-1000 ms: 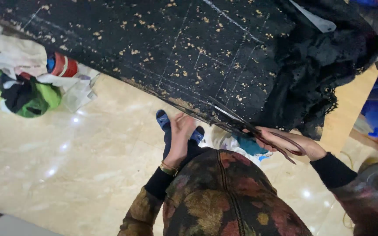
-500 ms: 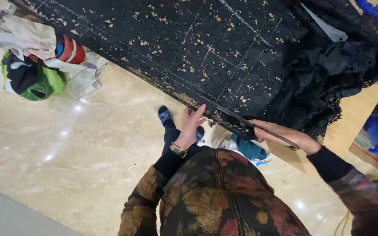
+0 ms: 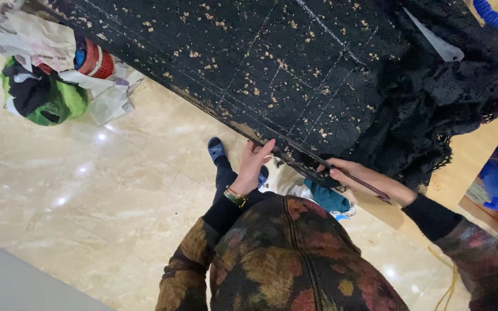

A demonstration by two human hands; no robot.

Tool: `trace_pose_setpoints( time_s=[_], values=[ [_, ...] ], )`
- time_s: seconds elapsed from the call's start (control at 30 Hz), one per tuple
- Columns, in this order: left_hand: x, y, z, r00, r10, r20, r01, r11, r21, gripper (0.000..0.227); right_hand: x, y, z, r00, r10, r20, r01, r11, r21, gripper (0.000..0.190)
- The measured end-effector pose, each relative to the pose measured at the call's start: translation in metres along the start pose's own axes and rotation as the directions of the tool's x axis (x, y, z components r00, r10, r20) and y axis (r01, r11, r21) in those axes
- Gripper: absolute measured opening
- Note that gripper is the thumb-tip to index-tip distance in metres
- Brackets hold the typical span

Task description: The person uses a ruler and chalk to mark a straight line on a piece of black lace fabric. They then use a pair of scissors to cut the fabric along the marked line.

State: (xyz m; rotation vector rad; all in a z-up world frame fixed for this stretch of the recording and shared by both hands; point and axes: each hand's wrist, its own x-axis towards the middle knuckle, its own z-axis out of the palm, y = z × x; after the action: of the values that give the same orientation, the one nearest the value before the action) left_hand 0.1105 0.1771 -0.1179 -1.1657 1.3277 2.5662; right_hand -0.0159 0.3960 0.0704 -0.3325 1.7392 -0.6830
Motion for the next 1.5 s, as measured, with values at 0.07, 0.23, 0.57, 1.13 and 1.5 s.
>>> trace_pose_setpoints(
  time_s=[0.07, 0.23, 0.57, 1.13, 1.5],
  values=[
    [0.001, -0.001, -0.002, 1.0, -0.008, -0.003, 0.008, 1.0, -0.001, 0.061, -0.001, -0.003, -0.003, 1.0, -0.003, 0.003, 0.003, 1.0, -0.004, 0.047],
    [-0.001, 0.002, -0.003, 0.999, -0.034, -0.016, 0.034, 0.999, 0.003, 0.079, -0.017, -0.043, -0.005, 0.999, -0.029, 0.034, 0.03, 0.999, -0.033, 0.044],
    [0.04, -0.051, -0.028, 0.997, -0.055, 0.063, 0.05, 0.996, 0.081, 0.095, -0.004, -0.07, 0.001, 0.994, -0.017, 0.112, 0.007, 0.996, 0.091, 0.047],
    [0.0, 0.014, -0.005, 0.999, -0.049, 0.021, 0.046, 0.99, 0.131, 0.061, 0.059, 0.018, -0.018, 0.861, 0.026, 0.508, -0.158, 0.963, 0.219, 0.066],
    [-0.021, 0.045, 0.009, 0.998, -0.049, 0.027, 0.045, 0.99, 0.132, 0.073, 0.059, -0.037, 0.001, 0.987, 0.006, 0.162, -0.017, 0.997, 0.071, 0.083]
  ],
)
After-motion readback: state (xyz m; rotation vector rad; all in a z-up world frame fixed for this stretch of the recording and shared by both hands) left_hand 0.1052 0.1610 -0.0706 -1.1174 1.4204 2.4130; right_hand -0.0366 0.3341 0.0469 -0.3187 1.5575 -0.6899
